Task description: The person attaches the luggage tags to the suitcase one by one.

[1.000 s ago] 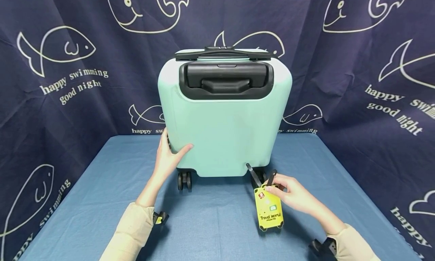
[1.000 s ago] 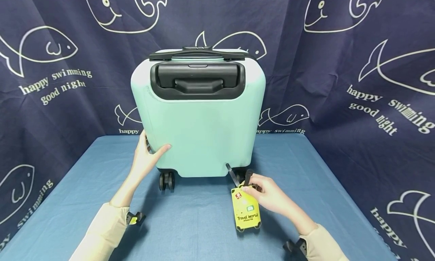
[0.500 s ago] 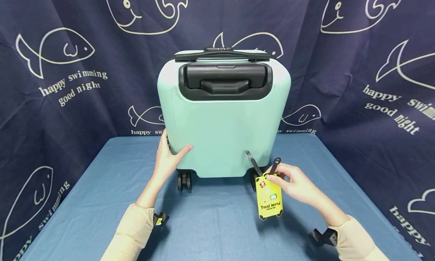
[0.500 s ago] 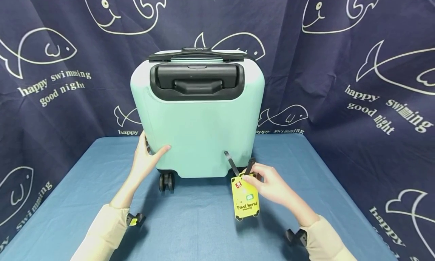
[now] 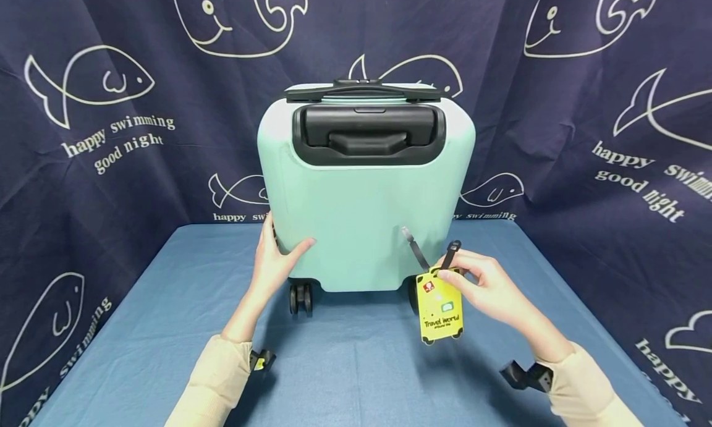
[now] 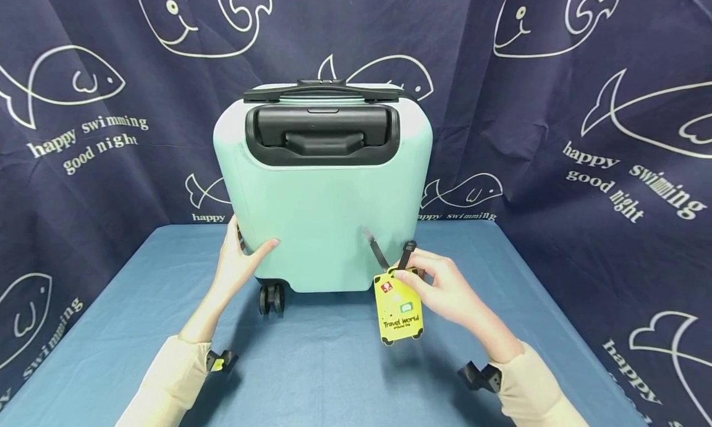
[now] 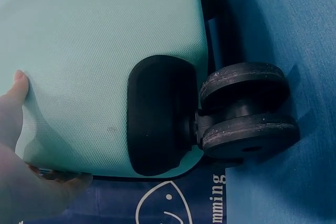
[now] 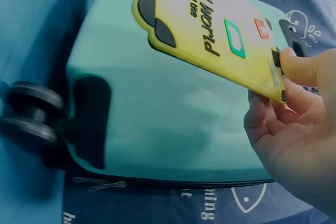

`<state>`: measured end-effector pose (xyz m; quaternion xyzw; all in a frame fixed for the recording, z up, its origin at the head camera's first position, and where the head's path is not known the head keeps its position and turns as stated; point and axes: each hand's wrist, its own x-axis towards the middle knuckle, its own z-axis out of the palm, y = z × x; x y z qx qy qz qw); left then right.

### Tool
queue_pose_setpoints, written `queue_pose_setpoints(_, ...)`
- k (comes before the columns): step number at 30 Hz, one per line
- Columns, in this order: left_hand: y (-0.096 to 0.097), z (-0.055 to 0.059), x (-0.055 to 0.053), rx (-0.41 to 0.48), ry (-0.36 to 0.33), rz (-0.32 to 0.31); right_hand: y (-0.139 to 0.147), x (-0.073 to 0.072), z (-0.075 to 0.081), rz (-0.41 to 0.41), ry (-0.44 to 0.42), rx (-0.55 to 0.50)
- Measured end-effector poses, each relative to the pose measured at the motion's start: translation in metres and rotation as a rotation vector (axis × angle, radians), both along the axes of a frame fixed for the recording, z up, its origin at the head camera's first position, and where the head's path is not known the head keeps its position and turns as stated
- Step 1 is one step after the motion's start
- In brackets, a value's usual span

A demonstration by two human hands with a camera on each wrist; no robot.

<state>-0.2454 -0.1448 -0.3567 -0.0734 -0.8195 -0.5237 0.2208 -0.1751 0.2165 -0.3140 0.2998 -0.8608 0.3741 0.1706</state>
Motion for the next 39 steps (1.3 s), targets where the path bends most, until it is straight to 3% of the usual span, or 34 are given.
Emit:
queue_pose_setpoints(22, 0.0, 0.001, 0.001, 0.009, 0.014, -0.009, -0.01, -0.001, 0.052, 0.042, 0.172, -0.052)
queue_pose_setpoints(39, 0.001, 0.001, 0.002, 0.005, 0.009, -0.014, -0.012, -0.012, 0.095, 0.087, 0.133, -0.074)
